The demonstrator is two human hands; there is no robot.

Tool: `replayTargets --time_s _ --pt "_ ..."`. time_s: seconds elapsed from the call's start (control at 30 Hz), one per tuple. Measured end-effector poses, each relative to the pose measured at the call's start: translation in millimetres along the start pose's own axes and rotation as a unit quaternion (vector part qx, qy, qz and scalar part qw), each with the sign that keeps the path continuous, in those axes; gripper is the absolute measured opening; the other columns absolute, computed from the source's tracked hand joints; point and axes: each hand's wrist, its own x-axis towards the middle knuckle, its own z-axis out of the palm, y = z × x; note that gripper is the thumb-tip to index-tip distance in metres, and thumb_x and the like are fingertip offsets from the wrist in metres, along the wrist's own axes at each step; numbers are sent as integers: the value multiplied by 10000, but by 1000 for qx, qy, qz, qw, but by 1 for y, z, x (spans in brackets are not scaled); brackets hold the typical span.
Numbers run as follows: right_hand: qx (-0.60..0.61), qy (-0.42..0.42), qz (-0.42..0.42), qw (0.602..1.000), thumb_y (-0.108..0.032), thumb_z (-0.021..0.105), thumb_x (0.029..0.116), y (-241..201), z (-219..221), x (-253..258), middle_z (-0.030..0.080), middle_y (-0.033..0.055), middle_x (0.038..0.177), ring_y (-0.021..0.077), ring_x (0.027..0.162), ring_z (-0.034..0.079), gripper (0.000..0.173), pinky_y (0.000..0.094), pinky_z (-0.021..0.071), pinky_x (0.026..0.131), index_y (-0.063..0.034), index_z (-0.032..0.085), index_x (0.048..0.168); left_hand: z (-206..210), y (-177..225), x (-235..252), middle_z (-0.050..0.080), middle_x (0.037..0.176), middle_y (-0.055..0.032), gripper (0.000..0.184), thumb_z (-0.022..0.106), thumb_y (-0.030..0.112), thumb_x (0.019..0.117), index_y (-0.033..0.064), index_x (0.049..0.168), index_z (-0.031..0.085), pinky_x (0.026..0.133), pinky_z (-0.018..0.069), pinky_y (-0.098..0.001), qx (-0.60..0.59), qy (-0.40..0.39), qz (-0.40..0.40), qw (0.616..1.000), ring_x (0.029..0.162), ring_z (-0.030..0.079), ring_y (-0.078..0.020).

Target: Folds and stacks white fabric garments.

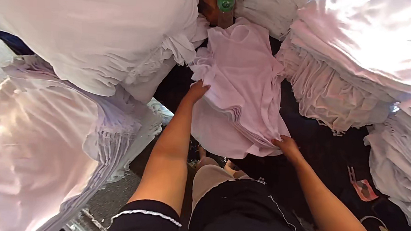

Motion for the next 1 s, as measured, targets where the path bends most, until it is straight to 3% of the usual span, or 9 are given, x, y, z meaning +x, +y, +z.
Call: replayTargets --time_s 0.07,0.13,0.2,0.33,0.4,0.5,0.63,0.87,1.0 --pt "60 -17 9 998 -158 675 990 -4 -11 1 643 286 1204 337 1083 659 402 498 536 964 108 584 1278 -23 18 -28 628 1264 -266 437 505 252 1083 -93 1348 542 1030 487 -487 -168 30 -12 985 1164 625 -319" --pt "119 -29 30 992 -157 628 1023 -8 -23 -7 652 223 1159 238 960 673 368 402 574 845 77 564 1299 -32 24 -78 658 1144 -117 409 416 314 1105 6 1355 514 892 565 -368 -330 23 -26 943 988 665 -158" --pt "158 -30 44 986 -143 609 1032 -5 -29 -12 653 193 1122 193 903 668 344 359 574 792 65 558 1301 -14 -11 -123 662 1077 -76 431 400 412 1095 71 1326 527 795 579 -353 -369 23 -106 923 890 666 -143" --pt "147 -36 50 987 -126 621 1023 12 -22 -8 646 229 1182 230 988 670 368 390 565 878 86 549 1315 56 -110 -154 600 1296 -283 440 495 246 1092 -98 1364 530 992 501 -453 -250 96 -254 929 1146 620 -314" --pt "116 -39 64 990 -160 619 1031 16 -16 -7 637 255 1221 288 1037 667 391 442 559 905 79 548 1332 73 -130 -155 542 1398 -276 452 470 185 1093 -89 1451 444 1048 481 -403 -319 119 -224 913 1235 586 -276" --pt "85 -39 104 990 -252 586 1059 9 -13 -10 602 277 1271 344 1028 653 450 488 556 858 37 513 1396 81 -138 -147 601 1303 -221 395 461 195 1095 -86 1367 510 983 510 -352 -397 104 -213 887 1131 620 -191" --pt "49 -32 104 993 -295 563 1071 6 -14 -14 592 286 1277 360 991 651 469 498 554 820 19 505 1415 76 -148 -156 643 1203 -238 374 507 204 1082 -122 1247 587 962 515 -357 -321 84 -212 919 1062 642 -195" --pt "84 -22 132 987 -376 436 1111 7 -6 -22 561 290 1324 374 1050 640 518 519 548 838 22 462 1441 53 -160 -185 592 1334 -197 467 465 334 1091 -8 1407 505 968 503 -415 -340 -10 -303 890 1159 603 -241" --pt "51 -33 34 998 -309 411 1122 -27 -30 -30 597 182 1013 180 699 562 432 345 500 632 36 493 1370 38 -140 -188 598 1316 -226 478 489 334 1083 -32 1389 518 970 505 -458 -305 28 -310 900 1159 608 -282"
